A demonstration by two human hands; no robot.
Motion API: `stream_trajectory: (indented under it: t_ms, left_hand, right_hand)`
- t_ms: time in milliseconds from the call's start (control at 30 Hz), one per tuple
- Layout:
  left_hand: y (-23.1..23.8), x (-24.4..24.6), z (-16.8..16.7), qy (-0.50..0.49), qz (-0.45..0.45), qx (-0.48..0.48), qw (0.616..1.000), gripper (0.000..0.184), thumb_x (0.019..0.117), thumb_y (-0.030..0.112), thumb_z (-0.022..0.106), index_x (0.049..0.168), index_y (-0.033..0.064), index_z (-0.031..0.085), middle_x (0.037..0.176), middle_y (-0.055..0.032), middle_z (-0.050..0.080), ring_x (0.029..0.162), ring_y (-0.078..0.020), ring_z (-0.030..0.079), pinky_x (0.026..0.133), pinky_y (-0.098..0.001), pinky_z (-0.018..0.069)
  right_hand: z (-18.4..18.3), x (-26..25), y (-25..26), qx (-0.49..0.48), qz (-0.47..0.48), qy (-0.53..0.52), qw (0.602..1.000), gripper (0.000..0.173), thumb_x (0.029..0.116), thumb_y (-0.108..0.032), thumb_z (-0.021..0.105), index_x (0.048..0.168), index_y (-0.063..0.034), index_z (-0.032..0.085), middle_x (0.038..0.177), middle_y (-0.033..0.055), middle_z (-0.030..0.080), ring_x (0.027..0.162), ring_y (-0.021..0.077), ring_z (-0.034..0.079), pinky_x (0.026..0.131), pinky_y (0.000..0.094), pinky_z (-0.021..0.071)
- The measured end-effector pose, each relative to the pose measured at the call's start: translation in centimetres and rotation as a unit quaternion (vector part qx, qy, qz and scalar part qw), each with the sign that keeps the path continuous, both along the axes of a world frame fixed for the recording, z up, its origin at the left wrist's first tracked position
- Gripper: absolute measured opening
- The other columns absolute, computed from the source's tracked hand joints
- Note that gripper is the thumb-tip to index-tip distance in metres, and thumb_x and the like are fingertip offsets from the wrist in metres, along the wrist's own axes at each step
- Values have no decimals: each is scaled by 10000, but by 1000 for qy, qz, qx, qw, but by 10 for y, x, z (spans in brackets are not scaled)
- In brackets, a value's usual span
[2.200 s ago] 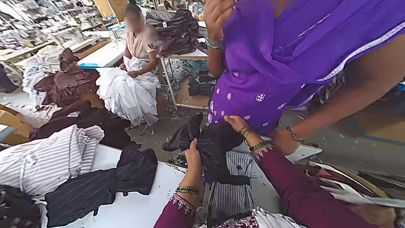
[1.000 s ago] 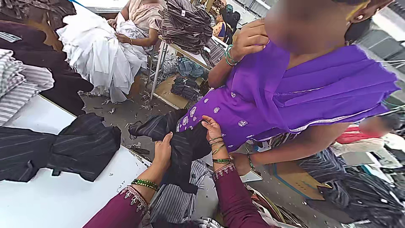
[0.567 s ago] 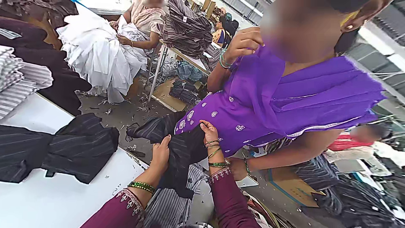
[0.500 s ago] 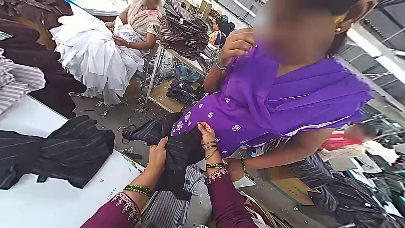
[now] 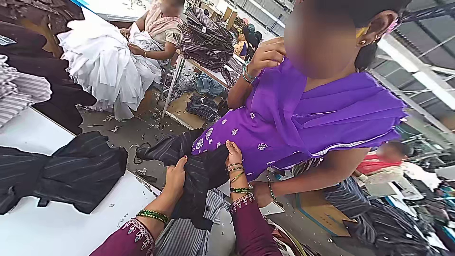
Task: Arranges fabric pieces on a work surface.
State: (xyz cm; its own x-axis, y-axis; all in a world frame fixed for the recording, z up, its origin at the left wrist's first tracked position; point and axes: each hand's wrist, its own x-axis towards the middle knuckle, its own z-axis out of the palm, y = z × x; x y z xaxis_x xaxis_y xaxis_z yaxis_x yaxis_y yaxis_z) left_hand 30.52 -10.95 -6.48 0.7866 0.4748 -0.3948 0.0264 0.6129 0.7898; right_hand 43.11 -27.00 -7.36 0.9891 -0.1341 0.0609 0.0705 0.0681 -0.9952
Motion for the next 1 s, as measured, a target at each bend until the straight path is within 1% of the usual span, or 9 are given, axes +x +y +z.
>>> stream_trajectory:
  t_ms: [100,200,267,467,500,600,667,833,1000]
  left_hand:
    - [1,-1,2,10,-2,1,1000,212,1046,80,541,1219,-42,553,1010,-82,671,896,-56,671,823,-239,557]
    - [1,-1,3,13,0,4,1000,197,1045,85,546,1199,-36,565,998,-74,675,888,-48,672,817,-232,557]
    - [1,-1,3,10,-3,2,1000,214,1046,82,543,1218,-44,557,1026,-89,666,911,-59,665,833,-241,550]
    - [2,-1,3,13,-6,8,1000,208,1048,86,541,1208,-45,562,1015,-90,669,906,-58,668,832,-239,551]
    - [2,-1,3,15,-9,6,1000,220,1051,90,538,1216,-53,559,1027,-103,663,914,-71,663,839,-251,545]
    - [2,-1,4,16,-8,4,1000,197,1048,89,546,1190,-45,564,991,-89,673,882,-64,673,817,-242,556]
    - [2,-1,3,14,-7,3,1000,191,1048,87,544,1184,-45,567,992,-90,672,885,-63,670,819,-241,554]
    - [2,-1,3,19,-6,7,1000,183,1047,91,550,1166,-45,577,983,-87,669,883,-66,667,819,-241,547]
    - [2,0,3,11,-6,4,1000,191,1046,84,547,1189,-42,567,1001,-90,670,894,-60,669,825,-237,552]
  right_hand:
    - [3,-3,1,6,-9,8,1000,193,1057,-44,501,905,10,607,750,8,614,698,40,600,719,212,530]
    - [4,-4,1,7,-10,12,1000,191,1055,-31,501,910,20,615,760,15,619,709,42,601,732,211,528]
    - [3,-4,1,6,-10,12,1000,192,1055,-27,499,908,23,613,759,16,618,707,45,601,730,215,529]
    - [4,-4,1,9,-17,10,1000,192,1049,-17,506,896,19,617,753,9,627,702,40,607,729,207,534]
    - [3,-3,0,3,-17,9,1000,185,1045,-12,507,907,25,624,770,12,635,722,41,610,742,209,532]
    - [2,-3,-3,-16,-19,5,1000,139,1026,14,529,956,58,640,834,25,654,790,38,614,797,212,525]
    - [1,-3,-5,-23,-16,7,1000,112,1015,29,542,998,78,641,893,46,660,840,42,610,830,212,515]
    - [1,-3,-7,-9,-12,12,1000,129,1004,61,538,1094,107,618,936,68,660,842,45,614,820,204,521]
    - [1,-2,-8,-15,-15,12,1000,154,1007,51,540,1128,112,613,992,85,664,882,53,613,844,205,513]
